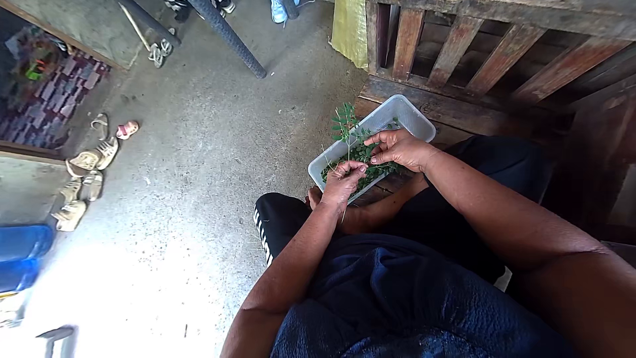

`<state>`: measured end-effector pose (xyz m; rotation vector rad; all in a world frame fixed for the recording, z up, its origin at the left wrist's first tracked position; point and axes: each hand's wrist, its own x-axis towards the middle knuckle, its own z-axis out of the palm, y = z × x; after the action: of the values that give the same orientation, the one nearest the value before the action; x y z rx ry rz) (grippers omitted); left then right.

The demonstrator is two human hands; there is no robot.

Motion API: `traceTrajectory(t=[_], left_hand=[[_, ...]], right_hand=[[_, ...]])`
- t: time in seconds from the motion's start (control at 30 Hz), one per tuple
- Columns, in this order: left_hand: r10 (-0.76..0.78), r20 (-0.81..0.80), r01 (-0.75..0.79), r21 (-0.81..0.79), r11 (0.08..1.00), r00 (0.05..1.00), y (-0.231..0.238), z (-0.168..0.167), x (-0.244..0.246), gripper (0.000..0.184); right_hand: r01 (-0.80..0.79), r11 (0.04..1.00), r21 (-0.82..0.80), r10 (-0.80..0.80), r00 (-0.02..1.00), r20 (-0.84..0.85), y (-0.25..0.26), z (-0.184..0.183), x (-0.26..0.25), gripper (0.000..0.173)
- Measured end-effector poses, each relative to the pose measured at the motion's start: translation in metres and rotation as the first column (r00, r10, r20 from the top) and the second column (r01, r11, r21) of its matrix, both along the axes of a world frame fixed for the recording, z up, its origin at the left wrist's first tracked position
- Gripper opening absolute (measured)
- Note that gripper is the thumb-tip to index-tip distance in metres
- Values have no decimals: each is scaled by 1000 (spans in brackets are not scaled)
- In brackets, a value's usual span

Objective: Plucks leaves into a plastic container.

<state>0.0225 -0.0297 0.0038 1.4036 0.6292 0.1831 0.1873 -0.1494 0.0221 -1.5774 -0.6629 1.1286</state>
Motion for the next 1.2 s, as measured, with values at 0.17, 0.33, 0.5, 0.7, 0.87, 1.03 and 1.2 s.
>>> traceTrajectory(t=[0.17,0.33,0.5,0.7,0.87,1.03,1.2], left_hand=[[7,-35,-7,23,1000,999,-1,1,1,7],[7,-35,-5,51,999,999,-1,-1,1,7],[-4,-26,6,79,997,1000,-2,-1,1,6],[2,-32,1,79,997,999,-2,0,1,5],[22,-39,-20,60,998,999,1,-1,0,6],[2,-47,1,58,998,999,0,0,0,7],[93,-63,-99,-99,990,994,-2,5,1,10]], right_hand=[[-2,999,33,1,1000,15,0,-1,-1,45],[19,998,64,-19,1000,-1,-1,-3,0,24],[60,996,64,-61,998,14,0,-3,0,18],[42,997,60,-52,984,170,0,-1,1,15],[56,998,25,-60,970,236,-3,1,10,15],[77,997,-12,-74,986,147,-1,1,8,8],[45,999,16,-47,954,295,-2,0,8,28]])
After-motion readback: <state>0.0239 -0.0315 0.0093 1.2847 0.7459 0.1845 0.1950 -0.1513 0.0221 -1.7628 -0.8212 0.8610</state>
